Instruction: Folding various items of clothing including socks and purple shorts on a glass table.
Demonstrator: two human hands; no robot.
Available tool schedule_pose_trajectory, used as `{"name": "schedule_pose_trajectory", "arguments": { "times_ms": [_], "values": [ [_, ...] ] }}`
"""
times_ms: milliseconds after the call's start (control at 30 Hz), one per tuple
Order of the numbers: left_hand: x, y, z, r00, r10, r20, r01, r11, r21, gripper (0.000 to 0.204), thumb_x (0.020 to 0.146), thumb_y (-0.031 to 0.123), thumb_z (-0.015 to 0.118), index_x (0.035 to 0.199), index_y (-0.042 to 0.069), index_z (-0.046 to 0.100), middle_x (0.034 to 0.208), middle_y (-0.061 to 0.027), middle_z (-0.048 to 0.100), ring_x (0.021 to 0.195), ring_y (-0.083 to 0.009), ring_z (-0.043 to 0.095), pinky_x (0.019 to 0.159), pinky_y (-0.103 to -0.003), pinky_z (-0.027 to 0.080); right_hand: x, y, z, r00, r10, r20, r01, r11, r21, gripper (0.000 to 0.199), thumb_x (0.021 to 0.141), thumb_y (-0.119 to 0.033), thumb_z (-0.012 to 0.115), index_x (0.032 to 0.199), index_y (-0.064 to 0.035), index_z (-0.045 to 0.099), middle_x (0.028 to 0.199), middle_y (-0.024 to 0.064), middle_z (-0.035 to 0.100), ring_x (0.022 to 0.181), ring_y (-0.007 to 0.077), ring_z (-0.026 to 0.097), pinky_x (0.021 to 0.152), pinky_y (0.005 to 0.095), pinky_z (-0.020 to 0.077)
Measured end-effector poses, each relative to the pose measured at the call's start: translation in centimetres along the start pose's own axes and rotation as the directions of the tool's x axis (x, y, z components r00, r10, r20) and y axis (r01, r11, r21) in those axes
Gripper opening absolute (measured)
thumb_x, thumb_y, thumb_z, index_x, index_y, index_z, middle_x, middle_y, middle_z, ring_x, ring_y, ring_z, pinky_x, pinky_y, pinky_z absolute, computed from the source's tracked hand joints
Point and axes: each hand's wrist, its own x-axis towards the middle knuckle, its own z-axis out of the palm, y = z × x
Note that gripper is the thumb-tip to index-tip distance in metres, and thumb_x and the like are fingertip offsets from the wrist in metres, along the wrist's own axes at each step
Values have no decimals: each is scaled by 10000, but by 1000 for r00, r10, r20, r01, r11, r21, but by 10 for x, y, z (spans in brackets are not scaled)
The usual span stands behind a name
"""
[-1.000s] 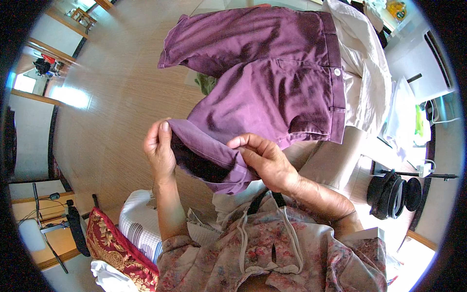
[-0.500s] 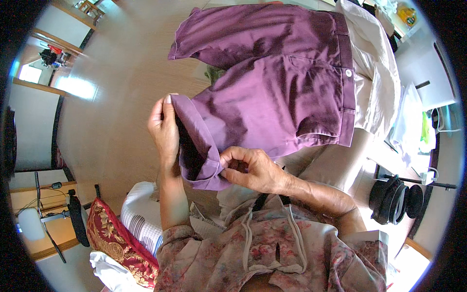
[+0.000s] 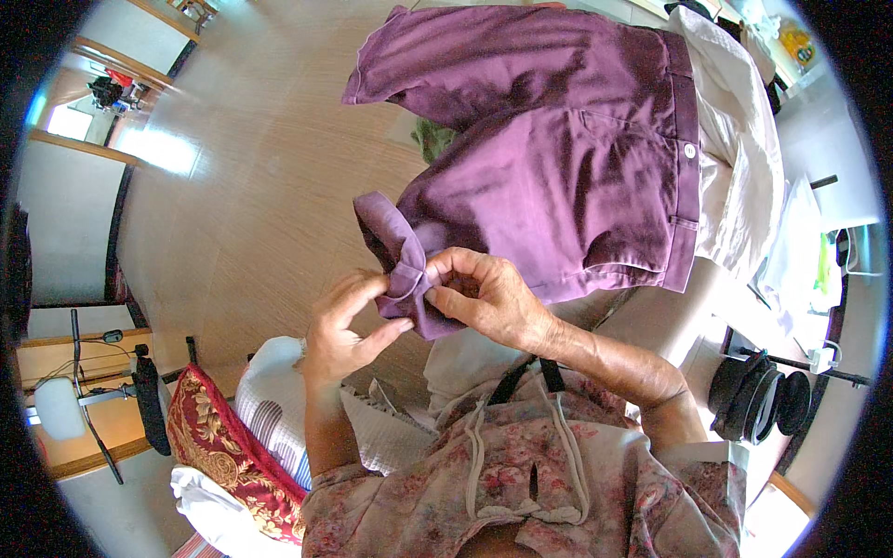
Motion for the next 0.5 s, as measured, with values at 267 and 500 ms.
{"name": "schedule_pose_trajectory", "arguments": {
  "times_ms": [267, 500],
  "values": [
    [6, 6, 11, 954, 232, -191, -185, 954, 237, 344, 662, 14, 807, 956, 36, 630, 830, -96, 619, 748, -293, 619, 652, -385, 505, 2, -47, -3, 874, -484, 42, 371, 608, -702, 501, 793, 106, 539, 1277, -24, 536, 1134, 140, 613, 884, 156, 617, 752, 264, 513],
    [14, 16, 7, 899, 427, -94, -359, 842, 402, 355, 623, 21, 748, 959, 34, 635, 816, -63, 561, 766, -248, 598, 651, -351, 504, 39, -82, -19, 631, -378, 678, 755, 98, -648, 350, 730, -55, 641, 1079, -52, 665, 1222, 110, 592, 1218, 369, 443, 1029, 452, 395]
  ]
}}
